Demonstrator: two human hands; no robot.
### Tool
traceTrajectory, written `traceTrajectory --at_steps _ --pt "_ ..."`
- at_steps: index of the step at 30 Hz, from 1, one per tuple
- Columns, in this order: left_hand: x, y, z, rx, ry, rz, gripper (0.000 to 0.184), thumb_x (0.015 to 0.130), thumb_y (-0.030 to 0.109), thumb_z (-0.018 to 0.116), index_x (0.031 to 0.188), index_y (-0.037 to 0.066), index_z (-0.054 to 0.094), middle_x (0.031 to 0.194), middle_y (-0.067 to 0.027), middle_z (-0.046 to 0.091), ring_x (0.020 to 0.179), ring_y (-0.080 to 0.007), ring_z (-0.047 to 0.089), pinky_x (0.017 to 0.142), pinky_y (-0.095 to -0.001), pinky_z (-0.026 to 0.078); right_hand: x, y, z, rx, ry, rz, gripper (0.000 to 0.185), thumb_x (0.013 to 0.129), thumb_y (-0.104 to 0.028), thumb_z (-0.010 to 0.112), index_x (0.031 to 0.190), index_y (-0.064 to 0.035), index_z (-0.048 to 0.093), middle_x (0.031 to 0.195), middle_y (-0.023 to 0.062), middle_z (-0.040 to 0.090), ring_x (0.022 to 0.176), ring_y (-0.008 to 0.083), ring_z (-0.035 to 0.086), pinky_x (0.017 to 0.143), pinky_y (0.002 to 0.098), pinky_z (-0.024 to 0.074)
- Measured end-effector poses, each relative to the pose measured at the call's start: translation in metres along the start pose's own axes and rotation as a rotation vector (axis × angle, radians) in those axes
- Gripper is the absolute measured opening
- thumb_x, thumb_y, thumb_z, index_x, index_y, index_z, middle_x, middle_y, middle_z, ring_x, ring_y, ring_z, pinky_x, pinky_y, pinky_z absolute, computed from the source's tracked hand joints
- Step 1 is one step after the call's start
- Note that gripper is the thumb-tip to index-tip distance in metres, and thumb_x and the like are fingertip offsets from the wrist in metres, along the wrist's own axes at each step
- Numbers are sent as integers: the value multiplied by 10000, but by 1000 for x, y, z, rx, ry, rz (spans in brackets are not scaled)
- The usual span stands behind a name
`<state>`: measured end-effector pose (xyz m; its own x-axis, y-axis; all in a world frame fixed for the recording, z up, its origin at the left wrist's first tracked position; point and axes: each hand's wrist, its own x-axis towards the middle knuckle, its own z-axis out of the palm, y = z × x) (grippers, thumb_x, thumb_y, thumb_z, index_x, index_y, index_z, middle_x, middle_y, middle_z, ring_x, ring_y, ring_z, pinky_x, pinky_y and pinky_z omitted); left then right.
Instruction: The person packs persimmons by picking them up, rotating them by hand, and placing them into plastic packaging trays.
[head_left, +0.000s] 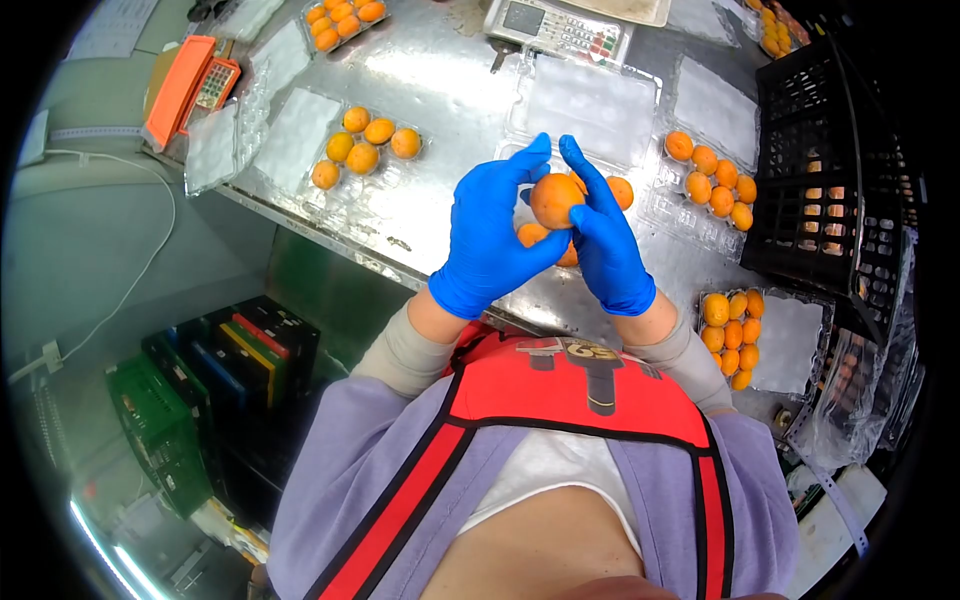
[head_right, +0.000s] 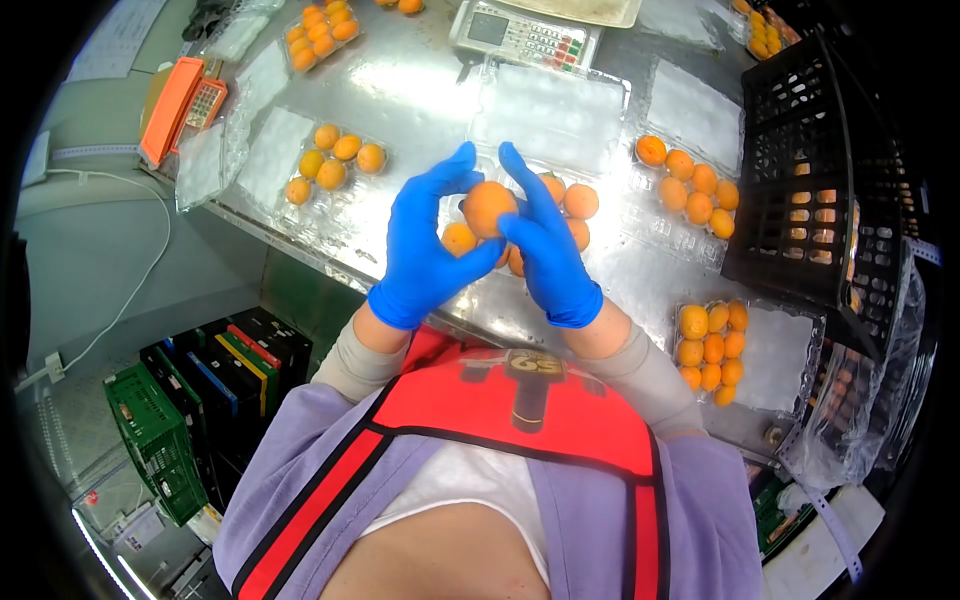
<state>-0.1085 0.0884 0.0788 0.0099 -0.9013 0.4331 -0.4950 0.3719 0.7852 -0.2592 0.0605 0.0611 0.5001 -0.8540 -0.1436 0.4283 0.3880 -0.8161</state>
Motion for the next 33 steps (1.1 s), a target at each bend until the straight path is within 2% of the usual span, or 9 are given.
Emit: traceTrajectory --at_steps 3,5,6,9,13,19,26,28,33 --pt "-2 0 6 82 -73 76 720 642 113 793 1272 13 460 1144 -133 597 988 -233 595 865 -339 468 2 -3 2 -6 36 15 618 909 -216 483 1465 -79 248 1192 168 554 1102 235 555 952 318 432" --pt "-4 2 9 -51 -65 -26 740 637 108 793 1290 7 459 1058 -105 613 958 -211 591 854 -334 466 5 -5 0 -29 38 28 593 934 -256 476 1460 -84 262 1198 173 554 1097 238 558 946 331 440" --pt "-5 0 10 -209 -61 -137 780 643 116 793 1323 8 427 1082 -89 606 981 -180 574 889 -327 448 7 -6 -1 60 44 62 575 950 -283 454 1457 -87 267 1202 178 555 1093 242 561 943 344 445" --pt "-4 -4 7 -400 -8 -192 798 651 115 789 1341 15 401 1124 -84 598 1023 -160 554 938 -327 417 6 -11 -1 133 24 81 555 977 -337 406 1456 -93 269 1207 184 555 1085 250 566 944 362 448" --pt "-5 -7 1 -407 -42 -177 815 652 106 795 1345 24 374 1201 -98 571 1089 -173 543 986 -346 388 6 -18 2 133 -45 56 562 994 -374 368 1461 -82 254 1225 183 544 1087 257 564 955 378 442" --pt "-4 -6 1 -436 -12 -146 748 667 107 777 1310 23 404 1381 -156 442 1122 -210 543 972 -345 427 4 -16 2 108 -45 68 583 990 -376 388 1454 -49 257 1224 176 545 1126 269 557 976 387 431" --pt "-5 -9 1 -452 -53 -159 769 657 98 797 1309 38 394 1388 -135 434 1149 -203 518 1012 -363 382 1 -18 1 28 -31 66 606 917 -275 488 1440 -35 295 1203 173 563 1136 257 557 986 370 425" --pt "-5 -10 2 -548 -70 -194 635 692 104 753 1254 33 464 1242 -111 537 1122 -187 525 979 -338 404 0 -20 4 20 -5 51 635 873 -220 514 1444 -47 298 1135 154 592 1081 220 572 964 338 426" --pt "-2 -6 -1 -824 -73 -453 569 731 91 720 1245 46 480 1193 -77 545 1118 -171 514 975 -334 403 0 -13 -1 -157 15 -9 640 863 -182 540 1448 -72 307 1051 118 604 984 160 569 917 298 425"
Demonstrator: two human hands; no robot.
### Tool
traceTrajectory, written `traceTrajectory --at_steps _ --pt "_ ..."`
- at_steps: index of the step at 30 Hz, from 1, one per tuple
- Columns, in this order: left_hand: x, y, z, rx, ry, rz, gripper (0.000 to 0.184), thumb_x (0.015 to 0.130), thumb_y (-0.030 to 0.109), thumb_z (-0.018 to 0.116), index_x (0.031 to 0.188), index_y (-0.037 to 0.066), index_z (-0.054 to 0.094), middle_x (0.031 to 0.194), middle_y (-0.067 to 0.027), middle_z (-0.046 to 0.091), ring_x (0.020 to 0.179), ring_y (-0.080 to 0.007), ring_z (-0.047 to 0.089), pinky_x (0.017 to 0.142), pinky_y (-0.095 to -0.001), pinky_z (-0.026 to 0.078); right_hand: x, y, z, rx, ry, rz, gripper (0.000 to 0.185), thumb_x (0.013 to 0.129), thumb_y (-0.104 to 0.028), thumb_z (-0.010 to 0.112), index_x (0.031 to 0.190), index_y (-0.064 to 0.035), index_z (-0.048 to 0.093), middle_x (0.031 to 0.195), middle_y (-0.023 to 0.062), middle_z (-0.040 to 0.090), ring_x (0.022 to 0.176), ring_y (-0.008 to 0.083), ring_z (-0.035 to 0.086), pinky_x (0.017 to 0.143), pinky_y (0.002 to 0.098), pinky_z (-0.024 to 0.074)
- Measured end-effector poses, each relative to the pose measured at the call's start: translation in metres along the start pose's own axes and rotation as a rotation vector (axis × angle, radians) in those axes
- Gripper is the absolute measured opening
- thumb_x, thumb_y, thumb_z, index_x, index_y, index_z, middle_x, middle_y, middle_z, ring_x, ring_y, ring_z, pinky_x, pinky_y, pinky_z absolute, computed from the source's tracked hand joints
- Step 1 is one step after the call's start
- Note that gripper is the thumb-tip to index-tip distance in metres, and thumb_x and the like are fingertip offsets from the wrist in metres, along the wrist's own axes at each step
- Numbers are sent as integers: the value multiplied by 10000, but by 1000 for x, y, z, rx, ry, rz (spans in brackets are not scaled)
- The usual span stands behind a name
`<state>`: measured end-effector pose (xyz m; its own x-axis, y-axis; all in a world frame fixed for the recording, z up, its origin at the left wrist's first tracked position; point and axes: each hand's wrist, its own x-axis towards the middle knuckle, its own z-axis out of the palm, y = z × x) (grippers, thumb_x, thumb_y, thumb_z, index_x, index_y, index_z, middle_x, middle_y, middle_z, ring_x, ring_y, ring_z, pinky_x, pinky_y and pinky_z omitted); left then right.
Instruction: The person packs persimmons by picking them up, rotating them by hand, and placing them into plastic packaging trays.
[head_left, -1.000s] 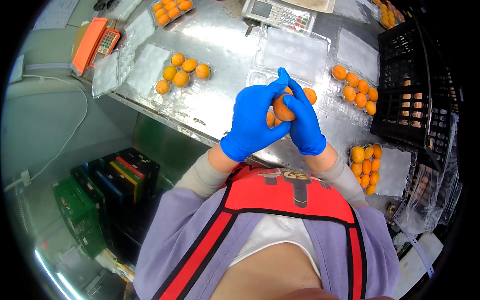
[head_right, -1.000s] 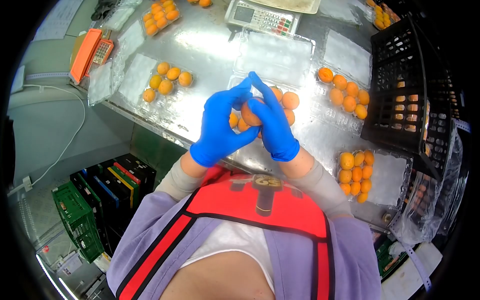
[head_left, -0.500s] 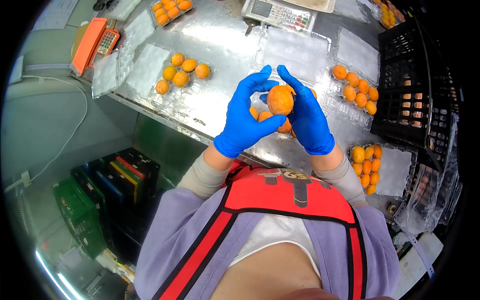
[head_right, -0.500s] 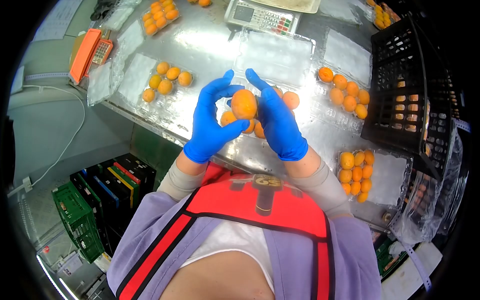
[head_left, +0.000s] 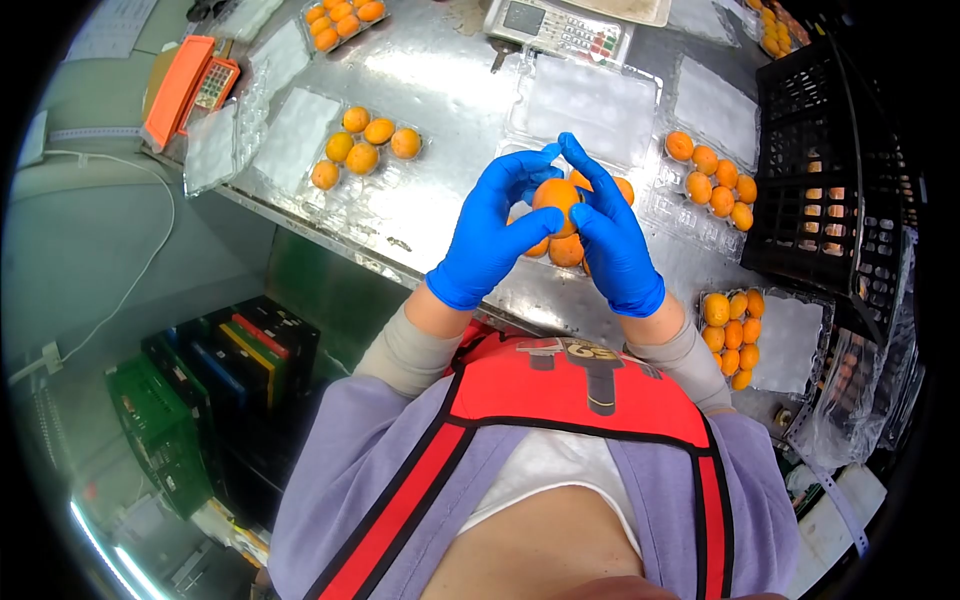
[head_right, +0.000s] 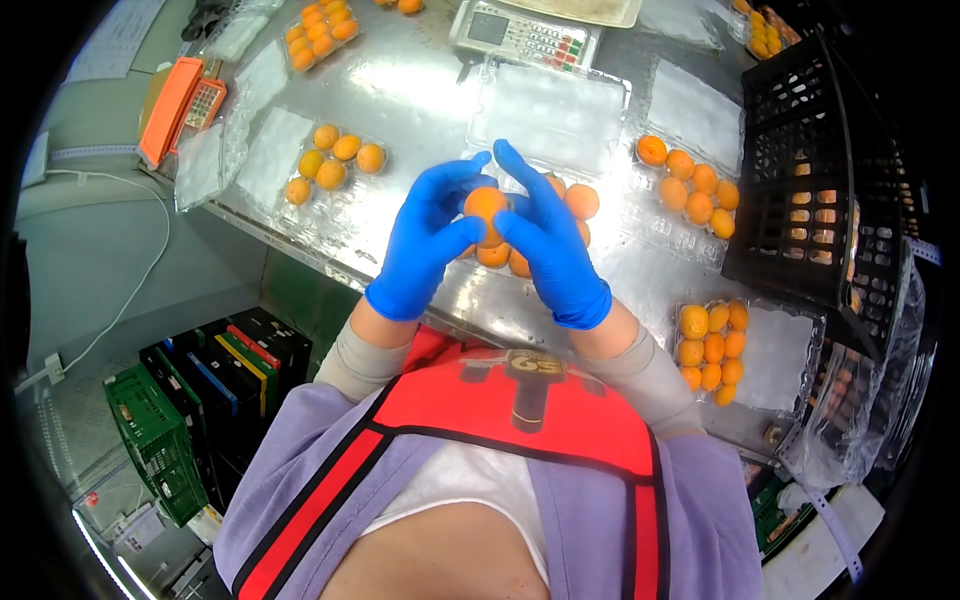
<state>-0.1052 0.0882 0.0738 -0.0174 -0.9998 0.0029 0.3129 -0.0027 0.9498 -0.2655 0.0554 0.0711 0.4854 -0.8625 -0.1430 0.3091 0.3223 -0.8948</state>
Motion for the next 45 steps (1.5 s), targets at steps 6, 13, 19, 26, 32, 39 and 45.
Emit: traceTrajectory --at_steps 6,13,19,26,32,39,45 --pt "1 2 -7 8 -73 -16 634 745 73 709 1314 49 431 1281 -93 498 1149 -191 508 1001 -347 400 -2 1 2 -50 11 -28 625 867 -135 542 1445 -73 313 1096 110 585 981 144 563 913 284 424" --pt "2 -3 -15 -152 37 -92 656 811 211 685 1368 49 378 1322 -128 469 1199 -239 495 1018 -379 403 1 10 -6 -106 8 -159 664 858 -124 580 1449 -51 285 1225 110 536 1097 187 537 973 312 401" --pt "-1 -10 -16 -400 -49 -374 764 787 398 717 1365 42 367 1276 -135 486 1171 -249 518 921 -384 493 2 9 6 -288 16 -437 724 771 -40 662 1407 5 318 1212 121 550 1138 224 527 1010 357 376" --pt "0 -7 -15 -234 -90 -230 748 747 276 764 1347 37 387 1230 -126 519 1119 -217 549 913 -336 490 5 14 -4 -716 -34 -665 703 731 -50 708 1350 10 381 1255 145 533 1195 269 494 1052 406 331" --pt "-2 2 -12 -76 -37 -32 803 710 73 757 1392 71 332 1219 -122 521 1153 -223 517 995 -357 418 4 7 -7 -604 3 -643 693 741 -139 725 1341 0 407 1330 159 481 1234 294 457 1065 409 313" --pt "-4 -2 -13 -157 -72 -64 811 712 68 753 1399 77 321 1227 -119 520 1157 -222 516 997 -356 417 1 1 -6 -534 -26 -576 516 788 -146 683 1255 -22 501 1282 143 511 1199 283 479 1035 390 342" --pt "-5 -4 -9 -219 -89 -63 867 692 174 818 1398 52 329 1190 -98 552 1121 -205 540 965 -338 441 1 6 10 -437 77 -511 332 805 -63 625 1127 -7 571 1154 122 578 1087 224 543 959 333 405"
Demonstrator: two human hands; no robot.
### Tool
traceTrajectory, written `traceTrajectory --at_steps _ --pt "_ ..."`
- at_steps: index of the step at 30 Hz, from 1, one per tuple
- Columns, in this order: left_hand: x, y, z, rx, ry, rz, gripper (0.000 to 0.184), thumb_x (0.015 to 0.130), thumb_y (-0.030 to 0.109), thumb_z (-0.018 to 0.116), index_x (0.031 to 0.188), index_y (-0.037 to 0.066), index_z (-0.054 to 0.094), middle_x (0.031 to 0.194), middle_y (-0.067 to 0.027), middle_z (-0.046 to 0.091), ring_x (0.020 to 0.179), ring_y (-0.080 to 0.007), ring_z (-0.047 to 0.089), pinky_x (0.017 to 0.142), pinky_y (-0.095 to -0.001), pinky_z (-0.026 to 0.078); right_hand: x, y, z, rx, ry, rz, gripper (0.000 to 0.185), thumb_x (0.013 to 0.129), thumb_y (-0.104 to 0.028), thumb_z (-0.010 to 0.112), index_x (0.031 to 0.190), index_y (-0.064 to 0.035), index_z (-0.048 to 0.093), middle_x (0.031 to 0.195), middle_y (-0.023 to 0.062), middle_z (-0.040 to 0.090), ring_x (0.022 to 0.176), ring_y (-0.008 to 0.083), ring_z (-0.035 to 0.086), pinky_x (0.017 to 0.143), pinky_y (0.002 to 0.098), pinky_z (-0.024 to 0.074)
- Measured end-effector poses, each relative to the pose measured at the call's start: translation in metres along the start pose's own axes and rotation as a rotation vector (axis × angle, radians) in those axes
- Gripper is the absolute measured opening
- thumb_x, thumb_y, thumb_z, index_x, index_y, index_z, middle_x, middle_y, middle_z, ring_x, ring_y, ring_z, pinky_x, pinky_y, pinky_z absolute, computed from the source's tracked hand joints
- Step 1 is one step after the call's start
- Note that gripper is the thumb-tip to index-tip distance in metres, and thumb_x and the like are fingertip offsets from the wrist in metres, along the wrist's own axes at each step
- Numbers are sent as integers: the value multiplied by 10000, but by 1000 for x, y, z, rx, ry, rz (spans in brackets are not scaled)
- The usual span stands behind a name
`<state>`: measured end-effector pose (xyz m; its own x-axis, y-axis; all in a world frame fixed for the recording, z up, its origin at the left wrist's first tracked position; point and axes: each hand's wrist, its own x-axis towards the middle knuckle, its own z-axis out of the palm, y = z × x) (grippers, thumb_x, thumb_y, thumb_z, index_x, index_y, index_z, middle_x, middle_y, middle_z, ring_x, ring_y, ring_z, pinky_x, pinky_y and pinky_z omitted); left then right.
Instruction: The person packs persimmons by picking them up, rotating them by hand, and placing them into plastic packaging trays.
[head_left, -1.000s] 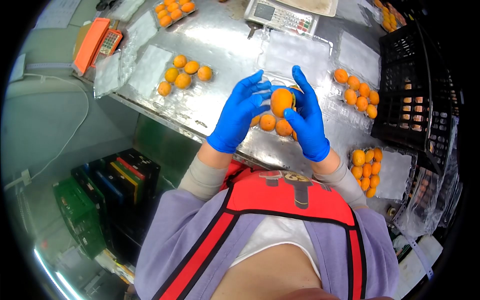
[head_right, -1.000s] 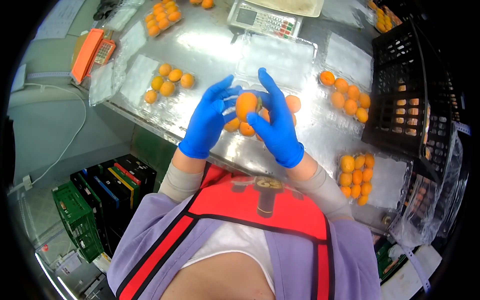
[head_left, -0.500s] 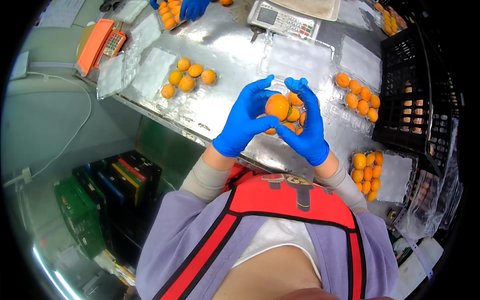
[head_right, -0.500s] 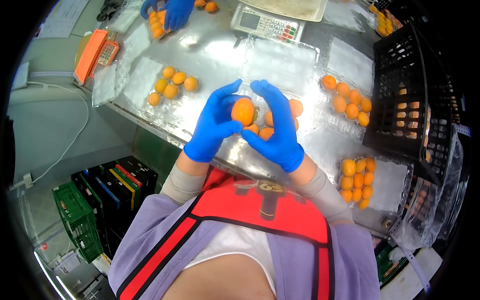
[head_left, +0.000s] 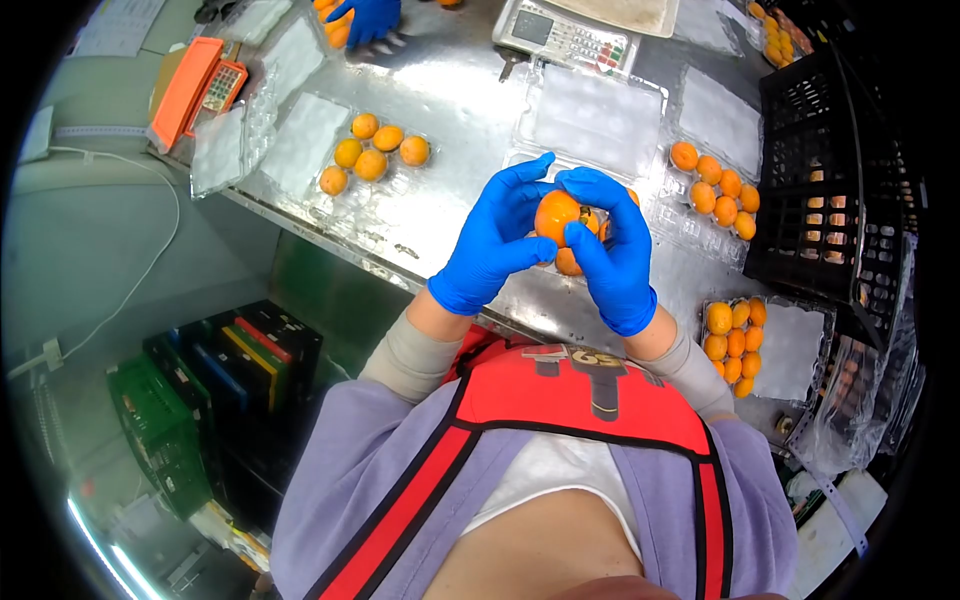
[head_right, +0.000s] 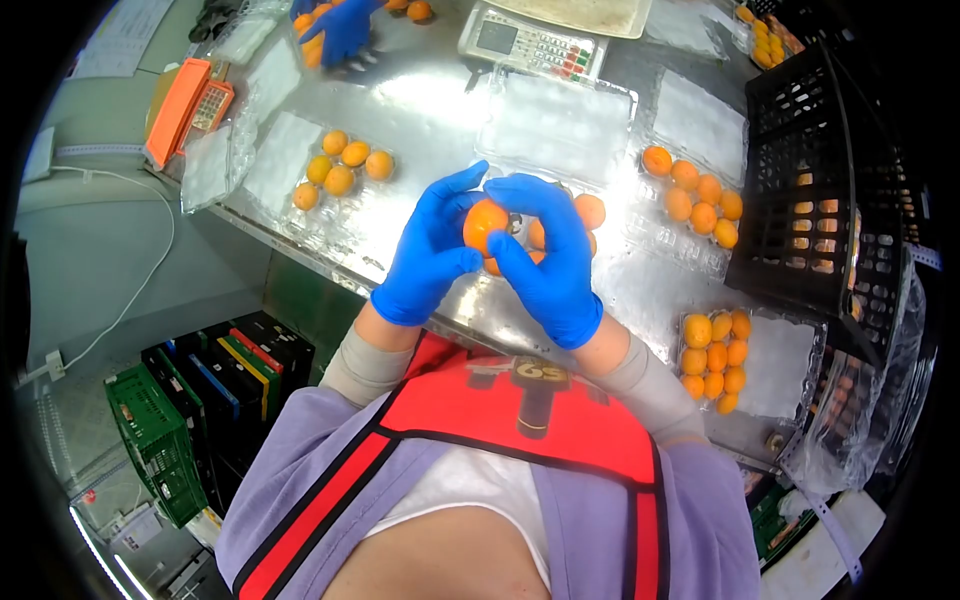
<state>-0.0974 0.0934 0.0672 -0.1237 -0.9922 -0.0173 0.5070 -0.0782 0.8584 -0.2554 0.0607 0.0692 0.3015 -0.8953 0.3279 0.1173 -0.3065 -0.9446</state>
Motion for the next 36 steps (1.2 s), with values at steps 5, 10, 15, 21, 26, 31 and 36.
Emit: traceTrajectory --at_steps 5,10,15,21,26,31,36 --pt "1 -4 2 -75 13 9 869 688 206 825 1392 51 341 1176 -100 561 1106 -201 546 972 -338 435 1 -2 -1 182 8 174 322 831 -42 559 1150 3 561 1161 111 575 1082 186 540 947 304 411" --pt "4 -4 -2 -48 -8 8 790 719 89 754 1391 86 337 1223 -123 531 1151 -231 516 998 -371 414 3 -11 -2 380 5 257 357 874 -86 506 1218 8 526 1183 107 558 1086 169 533 948 297 408" --pt "3 -6 -1 -38 1 -14 779 718 72 752 1382 85 345 1223 -128 532 1157 -233 516 996 -368 417 0 -5 -1 187 10 259 316 884 -96 517 1185 -5 553 1186 98 563 1065 164 541 926 298 424" --pt "2 -14 -1 152 45 10 768 719 59 755 1371 82 351 1222 -118 538 1137 -225 531 971 -354 436 9 5 -10 132 5 365 277 918 -143 506 1154 -16 578 1134 86 600 1044 151 545 898 288 430" --pt "5 -15 -5 686 205 261 765 694 129 792 1351 50 409 1196 -108 558 1079 -201 551 922 -337 453 12 12 -26 195 86 412 387 954 -258 460 1261 -37 539 1180 82 595 1070 166 535 964 315 360" --pt "7 -12 -12 860 273 295 725 683 129 790 1314 25 447 1193 -90 559 1055 -177 553 939 -335 431 6 17 -55 160 178 463 396 959 -249 453 1278 -22 513 1214 89 580 1144 181 523 984 327 366" --pt "10 -12 -10 1045 232 378 678 690 99 766 1286 7 454 1366 -167 475 1083 -230 562 932 -346 444 -5 26 -62 140 142 445 366 956 -195 471 1270 -12 515 1231 94 577 1144 181 534 1002 316 375"
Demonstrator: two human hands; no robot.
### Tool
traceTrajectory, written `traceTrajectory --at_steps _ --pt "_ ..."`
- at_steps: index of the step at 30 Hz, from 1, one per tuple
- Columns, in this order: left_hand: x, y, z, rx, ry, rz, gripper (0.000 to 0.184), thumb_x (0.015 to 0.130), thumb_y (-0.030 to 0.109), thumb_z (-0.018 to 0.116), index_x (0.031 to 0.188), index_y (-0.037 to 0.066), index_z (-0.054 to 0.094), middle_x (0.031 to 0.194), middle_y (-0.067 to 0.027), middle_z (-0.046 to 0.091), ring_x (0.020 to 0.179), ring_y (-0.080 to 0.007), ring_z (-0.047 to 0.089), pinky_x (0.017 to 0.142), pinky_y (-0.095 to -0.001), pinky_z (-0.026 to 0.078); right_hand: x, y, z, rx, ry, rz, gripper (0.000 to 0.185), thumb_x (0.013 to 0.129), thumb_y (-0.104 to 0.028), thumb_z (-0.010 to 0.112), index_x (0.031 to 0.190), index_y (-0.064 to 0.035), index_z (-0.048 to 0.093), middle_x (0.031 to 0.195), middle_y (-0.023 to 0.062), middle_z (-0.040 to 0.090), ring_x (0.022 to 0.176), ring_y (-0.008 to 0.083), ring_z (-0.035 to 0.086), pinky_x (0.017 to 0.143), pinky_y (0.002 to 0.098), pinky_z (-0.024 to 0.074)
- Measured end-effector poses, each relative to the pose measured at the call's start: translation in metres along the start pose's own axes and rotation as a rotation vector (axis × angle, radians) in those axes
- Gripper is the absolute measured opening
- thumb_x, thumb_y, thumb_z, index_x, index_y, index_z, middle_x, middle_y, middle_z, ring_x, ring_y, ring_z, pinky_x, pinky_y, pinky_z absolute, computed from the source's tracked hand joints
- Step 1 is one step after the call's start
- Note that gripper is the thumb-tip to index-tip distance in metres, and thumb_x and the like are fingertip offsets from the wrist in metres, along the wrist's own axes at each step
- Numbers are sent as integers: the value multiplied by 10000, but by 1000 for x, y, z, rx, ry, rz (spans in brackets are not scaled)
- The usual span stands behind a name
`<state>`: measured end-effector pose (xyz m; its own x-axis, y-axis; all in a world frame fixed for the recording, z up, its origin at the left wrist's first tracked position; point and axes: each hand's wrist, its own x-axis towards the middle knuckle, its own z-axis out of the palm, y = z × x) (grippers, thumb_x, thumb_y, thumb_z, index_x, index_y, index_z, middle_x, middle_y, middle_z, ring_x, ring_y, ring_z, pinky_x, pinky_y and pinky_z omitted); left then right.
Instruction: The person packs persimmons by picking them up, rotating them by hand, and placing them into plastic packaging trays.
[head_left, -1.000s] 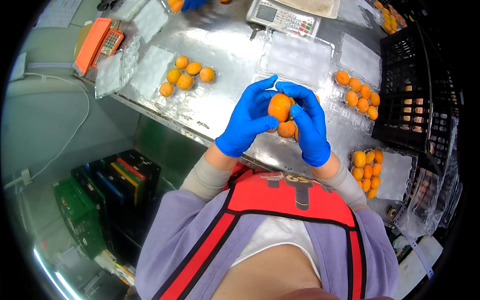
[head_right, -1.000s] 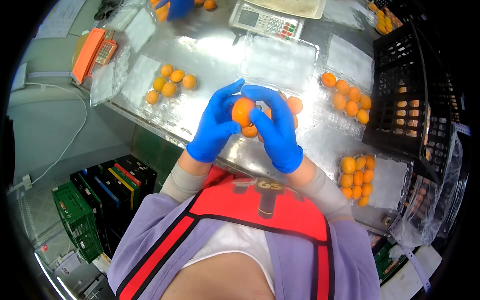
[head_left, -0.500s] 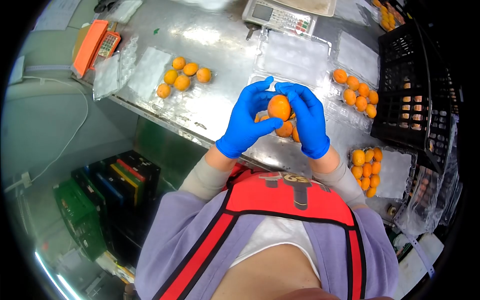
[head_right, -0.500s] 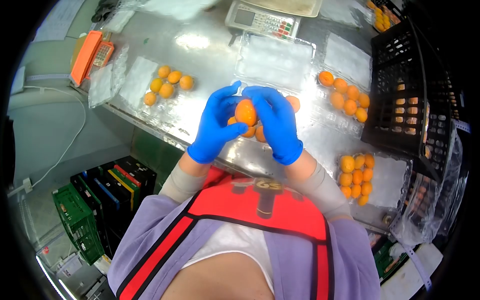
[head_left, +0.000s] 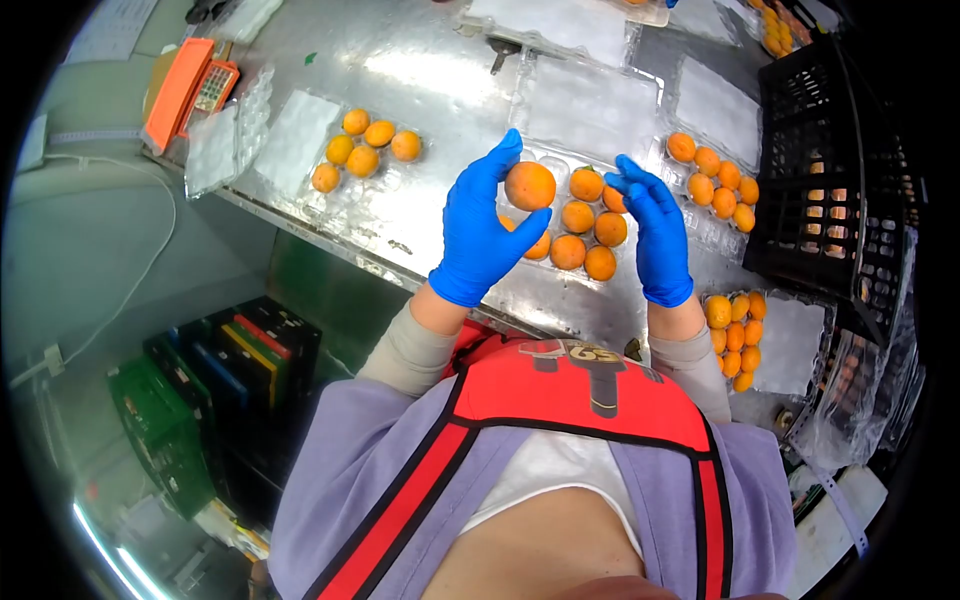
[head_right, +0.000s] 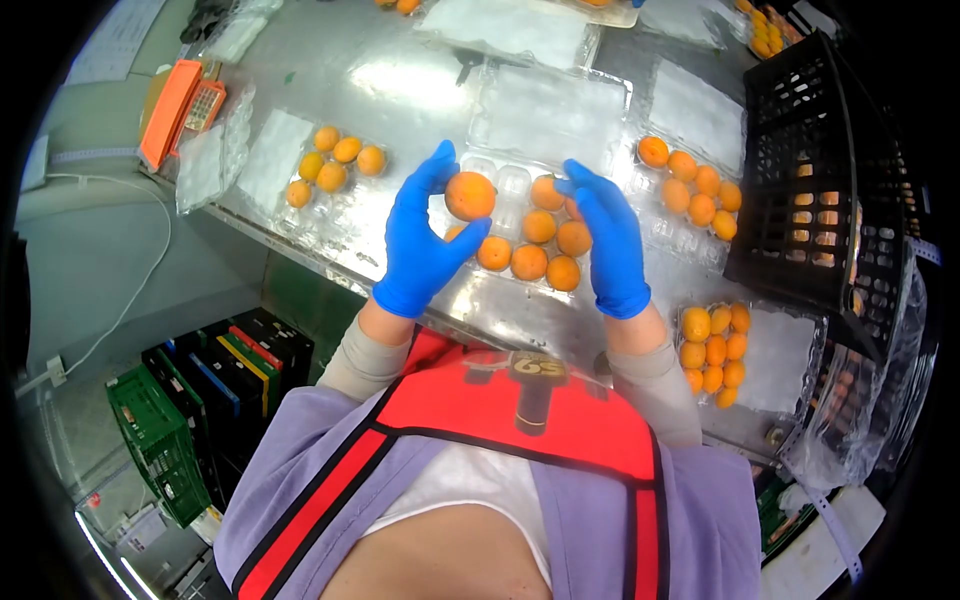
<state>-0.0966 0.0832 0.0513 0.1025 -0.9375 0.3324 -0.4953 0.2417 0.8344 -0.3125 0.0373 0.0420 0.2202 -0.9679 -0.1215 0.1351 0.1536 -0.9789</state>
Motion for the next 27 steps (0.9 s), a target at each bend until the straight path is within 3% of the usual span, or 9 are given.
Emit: traceTrajectory --at_steps 7,10,13,15,20,24,27 --pt "2 2 2 33 -6 133 654 702 60 731 1284 -6 441 1374 -185 462 1129 -259 558 930 -359 454 -7 0 20 3 -154 10 342 888 -80 573 1223 -20 545 1232 91 568 1097 191 561 951 320 432" --pt "1 5 1 75 -35 154 643 700 64 730 1278 2 457 1349 -192 483 1129 -289 559 933 -370 453 -8 1 25 -68 -185 -88 385 854 -72 600 1232 -26 541 1259 103 545 1140 211 530 959 336 423" --pt "1 8 2 76 -85 156 632 696 62 729 1272 11 475 1318 -197 507 1120 -312 560 935 -378 451 -4 -8 33 -471 -211 -511 470 785 -131 674 1232 -50 555 1245 137 534 1187 293 482 978 394 398" --pt "0 8 6 45 -111 141 624 696 67 729 1269 17 487 1293 -197 526 1114 -321 562 933 -383 451 -4 -6 37 -608 -208 -572 449 778 -167 693 1204 -79 583 1243 144 532 1175 316 486 984 403 394" --pt "-2 5 6 9 -106 23 725 706 74 723 1353 -3 407 1252 -154 547 1109 -261 561 951 -363 440 -4 -6 23 -550 -78 -562 220 780 -115 669 999 -104 671 1219 125 566 1106 292 521 942 385 422" --pt "-1 11 5 -75 -123 -28 764 712 82 726 1385 13 373 1190 -138 562 1102 -240 555 957 -357 434 -6 -1 10 -545 -73 -512 252 776 -82 648 1027 -101 669 1215 112 573 1113 283 524 955 372 417" --pt "-7 5 8 -270 -152 -187 773 719 104 737 1394 32 366 1163 -134 564 1105 -233 552 955 -356 435 -14 -1 10 -529 -64 -471 341 772 -51 630 1110 -96 638 1214 101 577 1117 280 530 967 365 412"
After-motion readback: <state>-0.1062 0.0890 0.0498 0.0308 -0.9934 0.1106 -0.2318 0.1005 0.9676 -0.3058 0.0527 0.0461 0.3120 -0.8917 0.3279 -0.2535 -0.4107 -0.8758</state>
